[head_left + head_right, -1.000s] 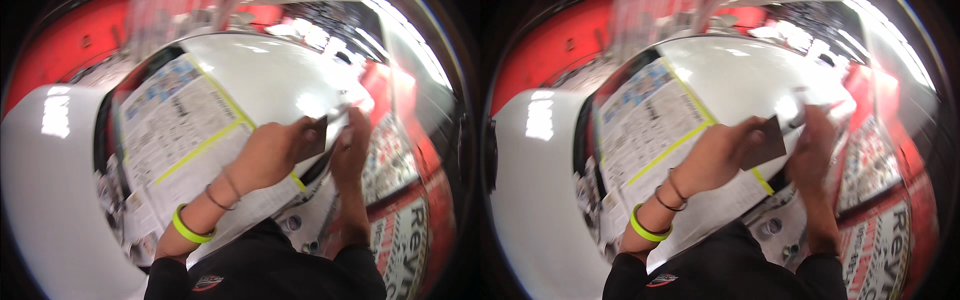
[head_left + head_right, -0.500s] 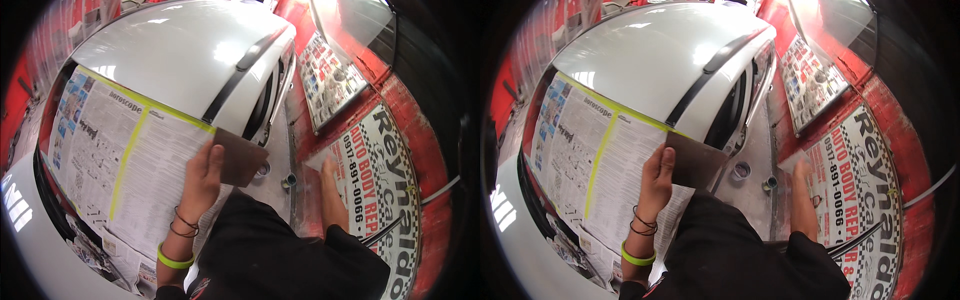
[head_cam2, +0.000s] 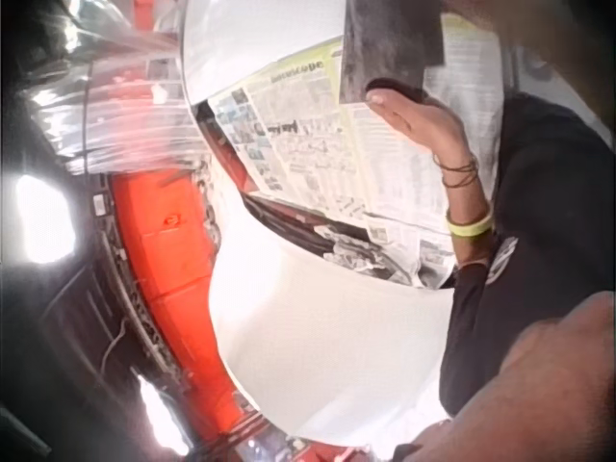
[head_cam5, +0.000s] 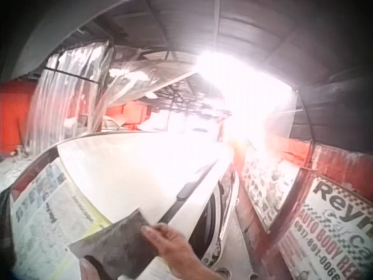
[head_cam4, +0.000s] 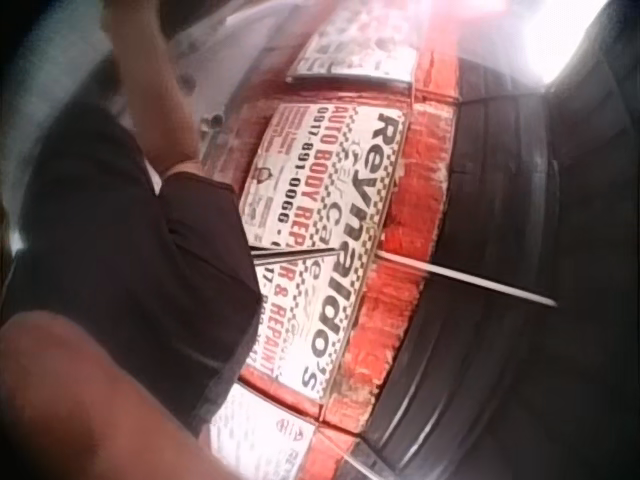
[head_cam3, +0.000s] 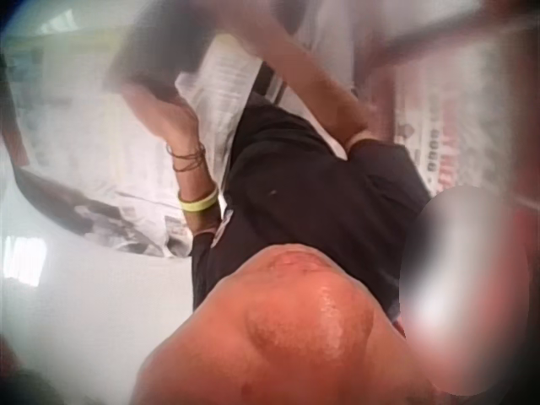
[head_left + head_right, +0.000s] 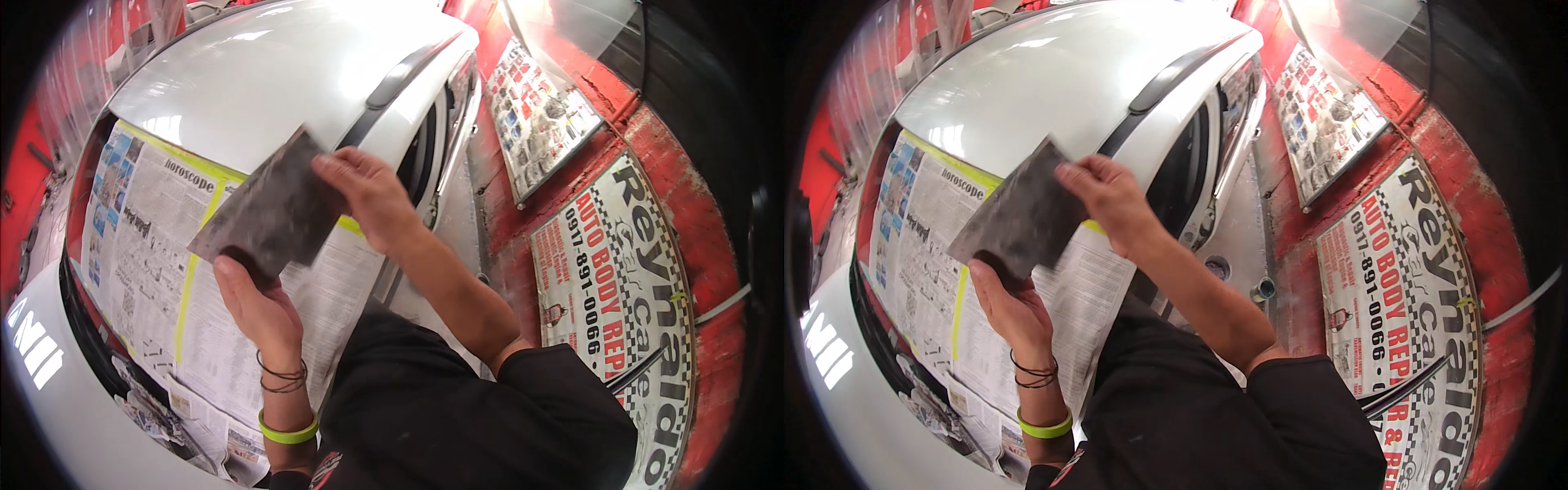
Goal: The person walks through a garage holding sandpaper, then sands the roof of a white car that is partially covered with newspaper and masking tape. The person uses both hands to rub the sandpaper over the roof surface in repetitive strokes.
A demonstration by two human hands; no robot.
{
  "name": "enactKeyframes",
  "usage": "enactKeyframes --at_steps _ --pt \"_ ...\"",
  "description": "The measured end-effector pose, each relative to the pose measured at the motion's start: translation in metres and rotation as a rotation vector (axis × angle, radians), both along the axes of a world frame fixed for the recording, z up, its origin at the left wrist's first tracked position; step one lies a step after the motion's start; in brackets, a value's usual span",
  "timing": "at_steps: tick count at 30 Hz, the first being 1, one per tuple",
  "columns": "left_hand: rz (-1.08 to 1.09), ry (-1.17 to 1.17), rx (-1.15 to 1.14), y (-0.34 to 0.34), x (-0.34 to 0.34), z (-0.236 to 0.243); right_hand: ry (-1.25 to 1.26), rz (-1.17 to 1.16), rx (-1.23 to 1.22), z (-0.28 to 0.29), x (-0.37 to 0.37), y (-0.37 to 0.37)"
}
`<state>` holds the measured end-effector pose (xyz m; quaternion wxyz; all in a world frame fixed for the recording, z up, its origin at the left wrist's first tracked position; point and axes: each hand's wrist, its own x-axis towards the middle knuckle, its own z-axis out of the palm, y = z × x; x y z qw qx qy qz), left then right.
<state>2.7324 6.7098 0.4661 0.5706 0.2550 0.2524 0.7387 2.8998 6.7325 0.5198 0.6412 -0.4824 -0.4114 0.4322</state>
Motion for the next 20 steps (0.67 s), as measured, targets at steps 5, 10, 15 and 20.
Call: enactKeyframes --at_steps 5,10,15,20 --pt "0.028 0.424 -0.071 -0.025 -0.046 -0.042 -0.65 0.045 -0.051 -0.024 -0.038 -0.004" --pt "-0.064 0.389 -0.062 -0.056 -0.072 -0.051 -0.999 0.099 0.177 -0.053 -0.076 -0.023" --pt "-0.121 0.124 -0.187 -0.106 -0.133 -0.096 -0.99 0.503 0.305 -0.059 -0.113 -0.027" --pt "0.281 -0.118 -0.225 -0.103 -0.158 -0.146 -1.419 0.665 0.552 -0.06 -0.116 0.009"
